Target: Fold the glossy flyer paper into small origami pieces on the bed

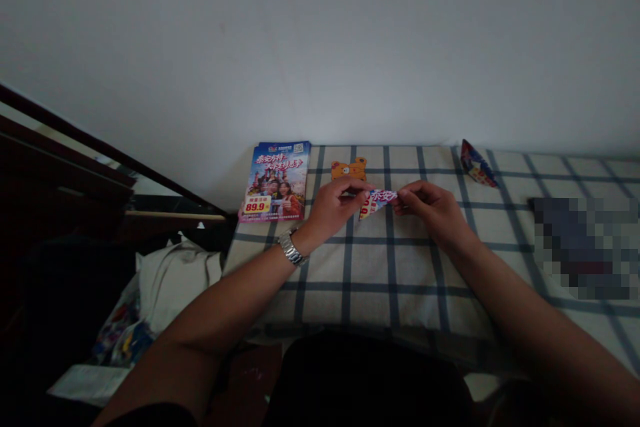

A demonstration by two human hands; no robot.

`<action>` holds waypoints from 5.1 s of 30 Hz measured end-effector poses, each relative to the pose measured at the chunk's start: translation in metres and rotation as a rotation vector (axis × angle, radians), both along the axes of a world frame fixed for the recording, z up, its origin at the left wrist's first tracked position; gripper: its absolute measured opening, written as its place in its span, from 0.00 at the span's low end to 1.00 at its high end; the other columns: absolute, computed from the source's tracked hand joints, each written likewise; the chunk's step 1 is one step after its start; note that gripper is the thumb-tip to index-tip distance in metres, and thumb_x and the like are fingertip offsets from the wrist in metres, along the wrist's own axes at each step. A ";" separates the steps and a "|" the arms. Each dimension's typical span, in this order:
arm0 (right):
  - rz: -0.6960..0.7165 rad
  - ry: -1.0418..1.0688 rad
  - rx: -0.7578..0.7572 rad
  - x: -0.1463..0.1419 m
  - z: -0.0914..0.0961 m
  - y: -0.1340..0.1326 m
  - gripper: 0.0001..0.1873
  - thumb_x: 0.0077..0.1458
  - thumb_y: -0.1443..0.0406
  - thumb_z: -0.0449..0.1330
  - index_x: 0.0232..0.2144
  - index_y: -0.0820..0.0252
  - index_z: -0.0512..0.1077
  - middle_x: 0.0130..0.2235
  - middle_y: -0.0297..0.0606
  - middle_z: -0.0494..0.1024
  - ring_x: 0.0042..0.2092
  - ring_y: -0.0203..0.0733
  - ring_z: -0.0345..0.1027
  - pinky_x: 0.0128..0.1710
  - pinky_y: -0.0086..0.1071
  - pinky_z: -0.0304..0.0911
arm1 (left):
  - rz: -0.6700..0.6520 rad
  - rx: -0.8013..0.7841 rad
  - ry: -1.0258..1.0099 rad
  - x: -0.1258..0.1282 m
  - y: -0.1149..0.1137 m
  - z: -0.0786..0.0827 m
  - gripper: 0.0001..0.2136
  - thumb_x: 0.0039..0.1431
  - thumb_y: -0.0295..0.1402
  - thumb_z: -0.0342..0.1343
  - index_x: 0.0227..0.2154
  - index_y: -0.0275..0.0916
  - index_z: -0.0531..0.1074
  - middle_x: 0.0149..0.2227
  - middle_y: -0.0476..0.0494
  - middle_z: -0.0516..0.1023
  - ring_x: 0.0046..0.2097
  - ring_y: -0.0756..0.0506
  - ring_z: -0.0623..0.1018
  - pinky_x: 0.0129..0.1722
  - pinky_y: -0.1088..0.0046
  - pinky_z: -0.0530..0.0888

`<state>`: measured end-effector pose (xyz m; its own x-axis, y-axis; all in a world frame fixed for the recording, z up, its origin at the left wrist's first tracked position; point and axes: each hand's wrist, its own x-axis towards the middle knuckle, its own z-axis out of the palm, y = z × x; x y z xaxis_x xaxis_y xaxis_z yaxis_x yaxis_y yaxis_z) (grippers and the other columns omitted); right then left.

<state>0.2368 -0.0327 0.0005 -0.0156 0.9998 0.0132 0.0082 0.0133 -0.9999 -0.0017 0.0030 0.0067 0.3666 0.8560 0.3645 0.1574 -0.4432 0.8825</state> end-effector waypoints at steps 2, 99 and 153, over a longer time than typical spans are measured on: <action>0.005 -0.012 0.014 0.000 0.001 -0.001 0.18 0.56 0.48 0.72 0.35 0.55 0.80 0.34 0.38 0.86 0.35 0.42 0.80 0.38 0.37 0.80 | -0.002 -0.001 -0.006 0.000 0.000 0.000 0.05 0.69 0.31 0.61 0.44 0.39 0.80 0.45 0.44 0.85 0.46 0.48 0.84 0.46 0.73 0.83; 0.086 -0.302 0.089 -0.001 0.011 -0.007 0.25 0.65 0.42 0.60 0.34 0.56 0.80 0.31 0.39 0.85 0.29 0.41 0.76 0.33 0.35 0.76 | -0.082 0.017 0.087 -0.001 0.002 -0.004 0.07 0.69 0.32 0.62 0.46 0.42 0.82 0.44 0.46 0.85 0.45 0.48 0.83 0.47 0.72 0.79; 0.159 -0.315 0.024 -0.004 0.004 -0.010 0.19 0.62 0.48 0.66 0.34 0.57 0.81 0.24 0.34 0.80 0.24 0.37 0.74 0.25 0.29 0.70 | -0.242 -0.167 0.018 0.003 0.002 -0.010 0.11 0.67 0.40 0.63 0.40 0.36 0.78 0.39 0.42 0.83 0.39 0.49 0.81 0.40 0.73 0.78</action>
